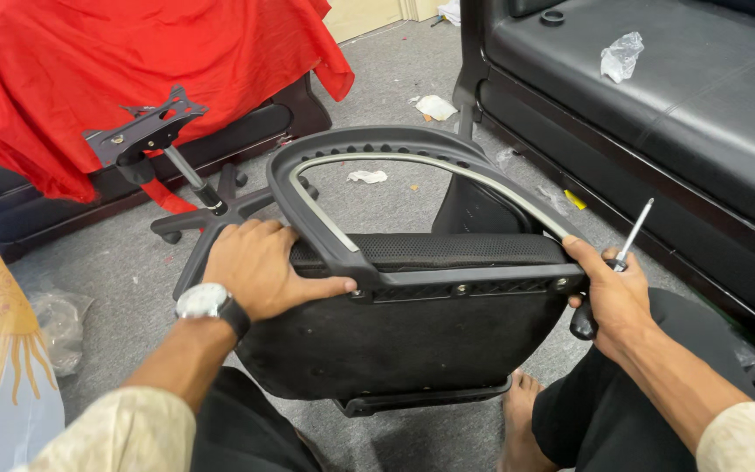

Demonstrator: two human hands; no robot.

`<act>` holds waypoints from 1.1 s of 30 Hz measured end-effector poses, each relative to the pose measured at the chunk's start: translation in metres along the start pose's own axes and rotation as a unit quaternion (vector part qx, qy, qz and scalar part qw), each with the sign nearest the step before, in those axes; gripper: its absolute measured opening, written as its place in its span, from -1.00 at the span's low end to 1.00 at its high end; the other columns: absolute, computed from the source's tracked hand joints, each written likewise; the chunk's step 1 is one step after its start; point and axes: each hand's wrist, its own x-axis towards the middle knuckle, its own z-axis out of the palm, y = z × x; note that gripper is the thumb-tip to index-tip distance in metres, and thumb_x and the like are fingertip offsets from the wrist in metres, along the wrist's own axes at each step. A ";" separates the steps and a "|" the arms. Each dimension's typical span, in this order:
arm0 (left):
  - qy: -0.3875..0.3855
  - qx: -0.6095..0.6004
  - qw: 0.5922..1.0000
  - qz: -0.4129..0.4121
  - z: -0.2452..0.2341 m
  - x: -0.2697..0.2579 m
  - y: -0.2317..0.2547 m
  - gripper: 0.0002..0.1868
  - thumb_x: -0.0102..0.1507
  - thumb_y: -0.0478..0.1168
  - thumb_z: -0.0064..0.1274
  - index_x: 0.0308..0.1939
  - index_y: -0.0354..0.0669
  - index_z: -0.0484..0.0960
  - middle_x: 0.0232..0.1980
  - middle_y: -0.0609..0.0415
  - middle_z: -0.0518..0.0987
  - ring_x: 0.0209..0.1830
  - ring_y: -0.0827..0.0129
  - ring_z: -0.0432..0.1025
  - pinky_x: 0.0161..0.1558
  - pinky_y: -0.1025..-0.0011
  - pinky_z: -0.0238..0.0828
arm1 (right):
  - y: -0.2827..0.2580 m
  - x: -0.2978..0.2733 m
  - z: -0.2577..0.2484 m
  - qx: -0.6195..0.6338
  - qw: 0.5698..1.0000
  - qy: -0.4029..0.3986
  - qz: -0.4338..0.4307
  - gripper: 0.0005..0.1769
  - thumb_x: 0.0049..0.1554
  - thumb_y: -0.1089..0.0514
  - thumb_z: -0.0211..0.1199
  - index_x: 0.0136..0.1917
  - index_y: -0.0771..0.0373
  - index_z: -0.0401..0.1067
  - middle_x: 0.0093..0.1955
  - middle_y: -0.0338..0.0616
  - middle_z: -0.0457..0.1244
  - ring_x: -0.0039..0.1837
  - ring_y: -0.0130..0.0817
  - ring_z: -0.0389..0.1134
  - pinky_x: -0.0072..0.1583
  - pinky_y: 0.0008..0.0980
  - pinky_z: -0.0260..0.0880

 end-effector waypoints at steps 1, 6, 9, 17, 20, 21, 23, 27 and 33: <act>0.096 -0.005 0.995 0.000 0.004 -0.009 0.002 0.16 -0.14 0.64 0.11 0.10 -0.35 0.58 0.10 -0.31 0.56 0.14 -0.14 0.42 0.20 0.08 0.26 | -0.002 0.000 0.005 0.000 1.000 0.003 -0.004 -0.51 0.09 0.02 0.46 -0.06 0.10 0.11 -0.28 -0.25 0.17 -0.39 -0.53 0.21 -0.44 -0.55 0.19; 0.308 -0.063 0.949 0.037 0.018 -0.037 0.015 0.15 0.06 0.36 0.18 0.44 -0.47 0.24 0.46 -0.46 0.25 0.44 -0.30 0.17 0.44 0.00 0.05 | -0.011 -0.004 0.022 -0.027 0.999 0.022 -0.010 -0.51 0.08 0.00 0.46 -0.06 0.09 0.12 -0.29 -0.22 0.20 -0.40 -0.53 0.24 -0.42 -0.55 0.23; 0.272 0.000 0.949 0.158 0.020 -0.013 0.027 -0.08 0.18 0.32 0.09 0.40 -0.28 0.37 0.42 -0.34 0.35 0.47 -0.17 0.23 0.51 0.02 0.04 | -0.020 0.002 0.034 -0.017 1.000 0.021 -0.008 -0.49 0.07 0.01 0.47 -0.04 0.07 0.10 -0.27 -0.22 0.22 -0.41 -0.52 0.24 -0.43 -0.54 0.23; -0.007 0.038 0.975 0.220 0.001 0.033 0.043 0.16 -0.08 0.62 0.08 0.29 -0.20 0.43 -0.18 -0.13 0.62 -0.16 -0.05 0.55 -0.01 0.10 0.40 | -0.025 0.022 0.045 -0.004 1.000 0.020 -0.003 -0.47 0.07 0.00 0.51 -0.01 0.11 0.14 -0.24 -0.25 0.23 -0.38 -0.55 0.26 -0.41 -0.56 0.26; -0.060 0.057 0.972 0.218 -0.007 0.039 0.042 0.23 -0.19 0.63 0.14 0.30 -0.17 0.42 -0.19 -0.12 0.61 -0.19 -0.08 0.56 -0.10 0.06 0.47 | -0.025 0.024 0.047 -0.001 1.000 0.015 0.002 -0.47 0.08 -0.04 0.48 0.02 0.13 0.15 -0.24 -0.22 0.23 -0.38 -0.53 0.25 -0.41 -0.56 0.27; -0.084 0.063 0.973 0.206 -0.008 0.041 0.042 0.23 -0.19 0.63 0.14 0.31 -0.15 0.41 -0.16 -0.13 0.61 -0.17 -0.09 0.56 -0.11 0.05 0.49 | -0.025 0.023 0.048 0.001 1.000 0.015 0.004 -0.46 0.09 -0.07 0.47 0.03 0.13 0.15 -0.24 -0.21 0.23 -0.38 -0.52 0.25 -0.41 -0.56 0.27; -0.101 0.054 0.981 0.156 -0.006 0.043 0.042 0.16 -0.12 0.64 0.14 0.29 -0.10 0.44 -0.11 -0.14 0.62 -0.11 -0.09 0.55 -0.05 0.03 0.47 | -0.026 0.024 0.053 -0.022 1.000 0.011 0.004 -0.46 0.12 -0.14 0.42 0.04 0.18 0.19 -0.22 -0.21 0.22 -0.36 -0.53 0.25 -0.40 -0.55 0.28; -0.011 0.033 0.987 0.159 0.010 0.042 0.058 0.22 -0.06 0.49 0.25 0.44 -0.22 0.26 -0.02 -0.24 0.61 -0.11 -0.14 0.56 -0.06 0.05 0.48 | -0.030 0.024 0.065 -0.038 0.999 0.003 -0.008 -0.42 0.13 -0.17 0.39 0.05 0.23 0.15 -0.21 -0.20 0.19 -0.36 -0.53 0.22 -0.41 -0.53 0.28; -0.047 0.049 0.988 0.138 0.020 0.052 0.064 0.51 -0.24 0.63 0.25 0.54 -0.21 0.07 0.12 -0.31 0.52 -0.03 -0.16 0.50 -0.08 0.06 0.47 | -0.035 0.027 0.066 -0.062 0.997 -0.034 0.016 -0.43 0.16 -0.21 0.34 0.06 0.23 0.15 -0.21 -0.20 0.16 -0.37 -0.51 0.22 -0.39 -0.50 0.26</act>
